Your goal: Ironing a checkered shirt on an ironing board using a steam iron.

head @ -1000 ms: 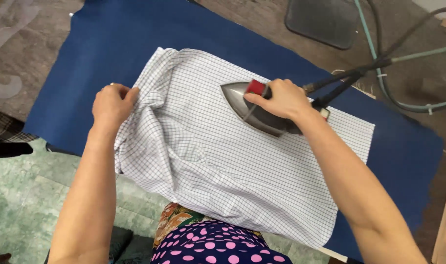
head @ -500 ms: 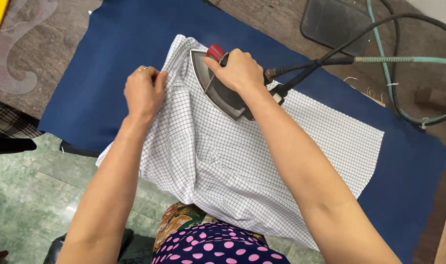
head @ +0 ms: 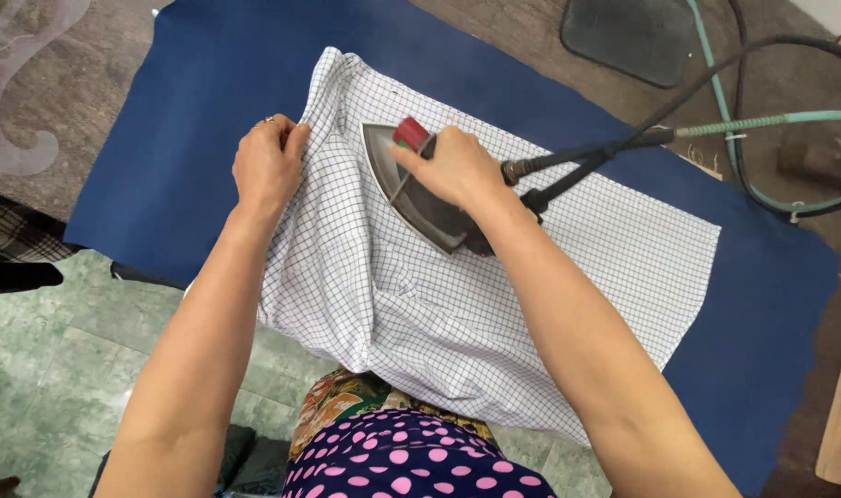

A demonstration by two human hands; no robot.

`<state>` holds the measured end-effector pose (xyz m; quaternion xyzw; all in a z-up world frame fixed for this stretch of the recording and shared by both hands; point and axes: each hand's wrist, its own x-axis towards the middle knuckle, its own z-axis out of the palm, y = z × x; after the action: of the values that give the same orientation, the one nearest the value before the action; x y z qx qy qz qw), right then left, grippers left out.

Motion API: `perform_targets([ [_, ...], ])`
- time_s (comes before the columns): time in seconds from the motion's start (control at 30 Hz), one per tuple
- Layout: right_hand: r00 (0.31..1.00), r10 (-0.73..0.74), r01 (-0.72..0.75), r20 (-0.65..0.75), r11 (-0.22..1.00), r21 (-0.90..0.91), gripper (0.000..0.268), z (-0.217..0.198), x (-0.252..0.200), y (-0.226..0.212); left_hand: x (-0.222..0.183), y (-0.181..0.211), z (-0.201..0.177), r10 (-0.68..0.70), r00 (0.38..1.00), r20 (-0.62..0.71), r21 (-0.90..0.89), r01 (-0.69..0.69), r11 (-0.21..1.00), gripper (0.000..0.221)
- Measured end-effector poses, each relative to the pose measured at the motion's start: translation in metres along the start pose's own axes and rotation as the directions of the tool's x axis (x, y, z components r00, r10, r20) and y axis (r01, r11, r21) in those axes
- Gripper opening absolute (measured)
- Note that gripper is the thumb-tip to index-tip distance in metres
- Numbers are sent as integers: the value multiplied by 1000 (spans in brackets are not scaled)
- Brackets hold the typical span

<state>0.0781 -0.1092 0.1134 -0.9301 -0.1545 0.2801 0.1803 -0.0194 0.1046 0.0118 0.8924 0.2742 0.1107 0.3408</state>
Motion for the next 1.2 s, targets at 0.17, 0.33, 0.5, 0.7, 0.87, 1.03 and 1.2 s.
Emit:
perform_targets([
  [0.17,998,24,-24,52,1000,-8,63,1,-20,-7,-5,5,-15,61,998,26,-129,-57,990,23],
  [0.33,990,-95,102,108,993,-62,61,3,-28,-24,-15,13,-30,141,990,24,-196,-134,971,21],
  [0.5,960,-205,233,191,962,-140,62,8,-45,-31,-13,16,-24,200,980,-16,-153,-200,968,20],
  [0.7,940,-327,340,98,923,-179,51,10,-44,-28,-9,14,-10,253,967,-37,-77,-255,964,18],
  [0.87,950,-310,308,15,934,-179,53,10,-21,-30,-9,10,-7,248,968,-46,-40,-249,968,16],
  [1.03,987,-149,138,-65,979,-152,64,3,-3,-31,-8,8,-2,234,969,-76,-53,-239,970,16],
  [1.2,975,-91,72,-204,993,-99,60,-8,32,-17,-11,10,2,231,971,-59,-39,-233,972,15],
])
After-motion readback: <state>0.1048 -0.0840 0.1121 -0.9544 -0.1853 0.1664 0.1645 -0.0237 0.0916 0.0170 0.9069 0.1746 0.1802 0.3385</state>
